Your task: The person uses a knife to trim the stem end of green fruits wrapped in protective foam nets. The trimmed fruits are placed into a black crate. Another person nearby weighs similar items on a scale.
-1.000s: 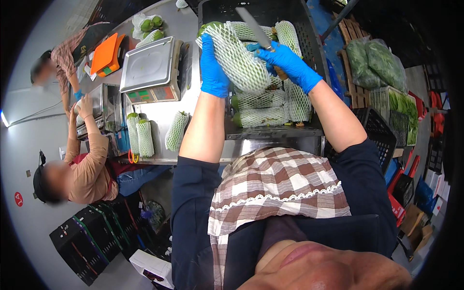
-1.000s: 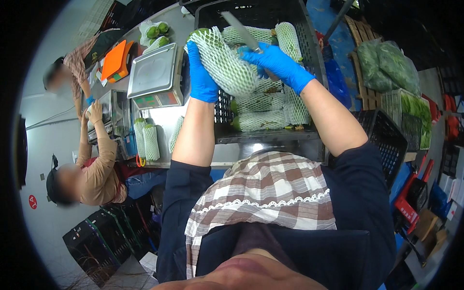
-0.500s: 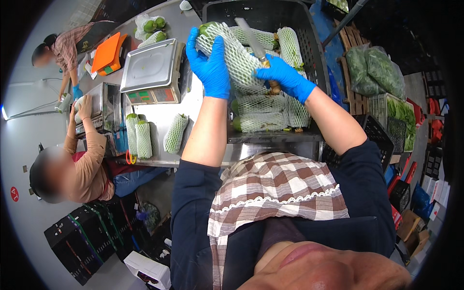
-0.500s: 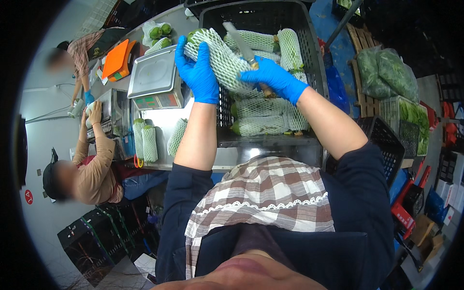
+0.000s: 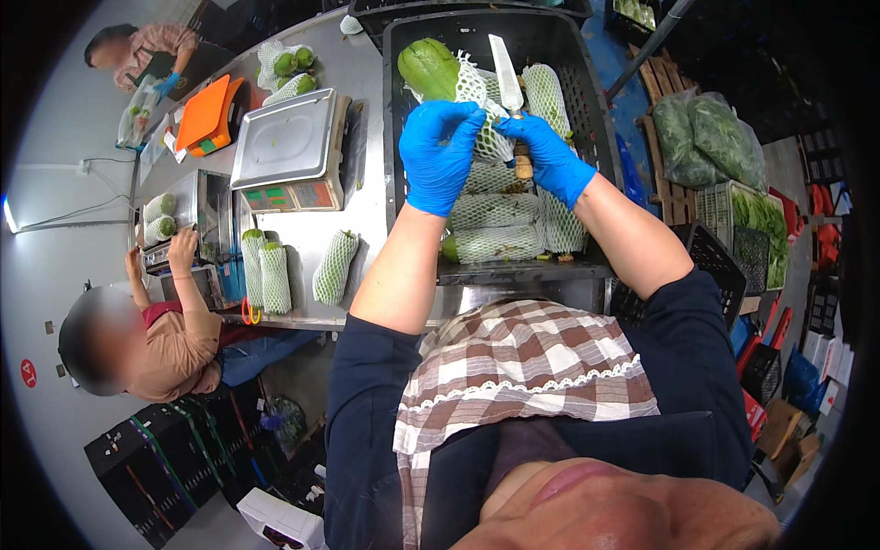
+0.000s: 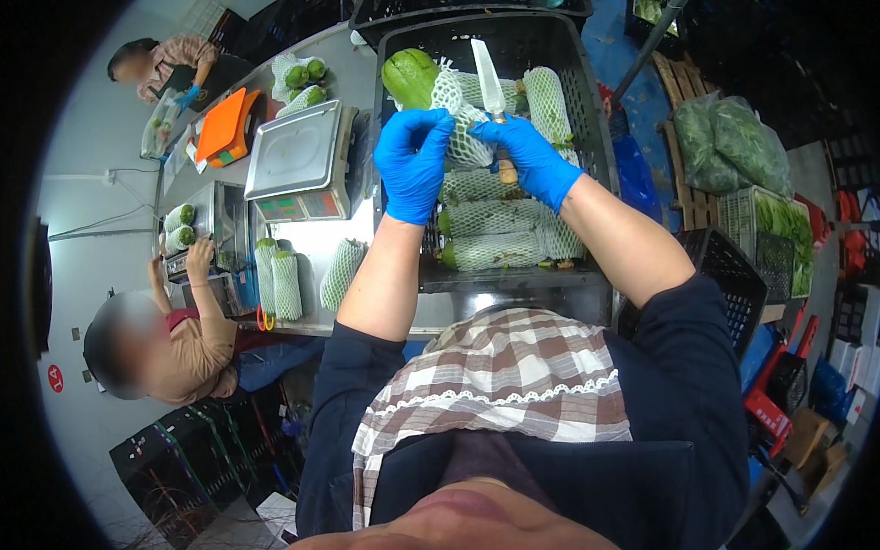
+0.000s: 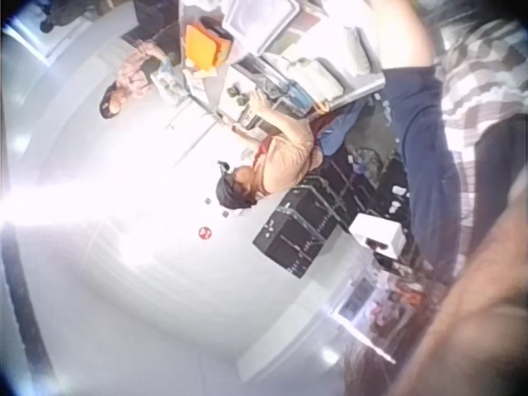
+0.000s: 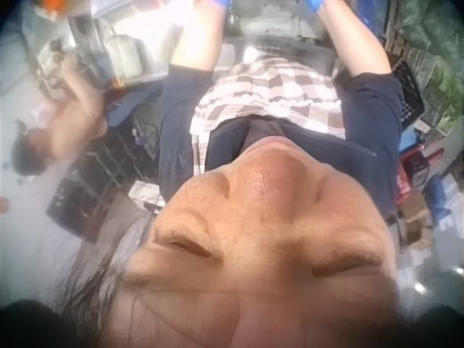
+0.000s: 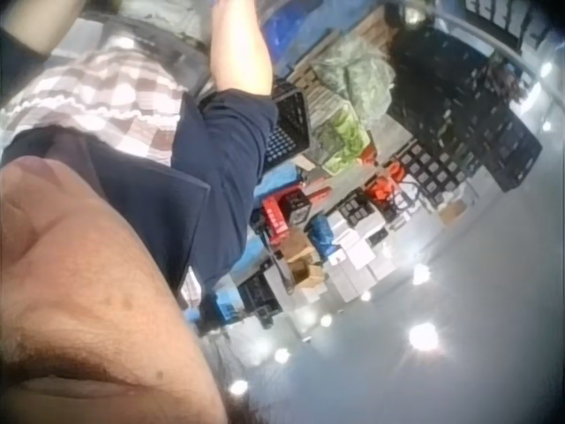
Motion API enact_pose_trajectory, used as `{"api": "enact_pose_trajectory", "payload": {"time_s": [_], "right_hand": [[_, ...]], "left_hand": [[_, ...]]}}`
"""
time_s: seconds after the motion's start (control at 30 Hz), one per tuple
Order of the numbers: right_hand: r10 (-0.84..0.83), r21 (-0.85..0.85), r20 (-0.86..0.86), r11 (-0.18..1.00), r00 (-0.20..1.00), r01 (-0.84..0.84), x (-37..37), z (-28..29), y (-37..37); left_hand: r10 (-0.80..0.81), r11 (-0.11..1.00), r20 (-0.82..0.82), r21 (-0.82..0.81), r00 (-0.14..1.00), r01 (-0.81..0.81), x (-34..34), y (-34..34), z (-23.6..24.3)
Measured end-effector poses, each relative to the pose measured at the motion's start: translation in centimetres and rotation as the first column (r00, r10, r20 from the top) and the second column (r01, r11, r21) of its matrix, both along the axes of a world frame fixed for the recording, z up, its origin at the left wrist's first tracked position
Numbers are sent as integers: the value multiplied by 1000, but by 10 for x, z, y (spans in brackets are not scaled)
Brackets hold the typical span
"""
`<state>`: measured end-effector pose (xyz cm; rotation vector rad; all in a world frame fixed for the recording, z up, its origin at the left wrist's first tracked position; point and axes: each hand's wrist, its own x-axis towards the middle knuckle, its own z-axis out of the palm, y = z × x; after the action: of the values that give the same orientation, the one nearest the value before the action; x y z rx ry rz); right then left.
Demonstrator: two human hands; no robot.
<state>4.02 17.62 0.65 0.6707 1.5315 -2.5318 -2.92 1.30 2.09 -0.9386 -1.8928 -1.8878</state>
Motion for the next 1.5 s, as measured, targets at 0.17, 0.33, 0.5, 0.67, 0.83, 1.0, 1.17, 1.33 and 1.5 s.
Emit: {"api": "enact_pose_trajectory", "payload": {"time_s": [0.17, 0.33, 0.5, 0.67, 0.83, 1.0, 1.17, 1.33, 1.5], "right_hand": [[-93, -42, -154, 995, 984, 87, -7, -12, -1], [42, 183, -150, 983, 988, -14, 4, 10, 6], [135, 430, -218, 903, 967, -29, 6, 20, 12], [182, 635, -259, 772, 949, 25, 7, 25, 8], [221, 646, -303, 762, 927, 29, 7, 23, 5], [237, 623, -289, 783, 928, -6, 5, 19, 6], [119, 591, -238, 805, 964, 46, -4, 2, 8], [113, 247, -102, 965, 988, -85, 1, 16, 2], [19, 174, -103, 985, 995, -1, 0, -1, 4]], "left_hand": [[-88, 989, 492, 148, 866, 16, -10, -6, -6], [-85, 976, 643, 207, 761, -66, -29, -2, -14], [-365, 923, 616, 336, 698, 185, -30, -7, -3], [-372, 925, 575, 296, 729, 239, -26, -5, -4], [-343, 936, 639, 292, 688, 195, -24, -3, -9], [-372, 913, 650, 385, 663, 136, -22, -3, -11], [-435, 868, 640, 486, 634, 105, -22, -3, -13], [-369, 897, 619, 433, 694, 90, -29, -4, -24], [-299, 953, 630, 235, 716, 190, -8, 6, -20]]}}
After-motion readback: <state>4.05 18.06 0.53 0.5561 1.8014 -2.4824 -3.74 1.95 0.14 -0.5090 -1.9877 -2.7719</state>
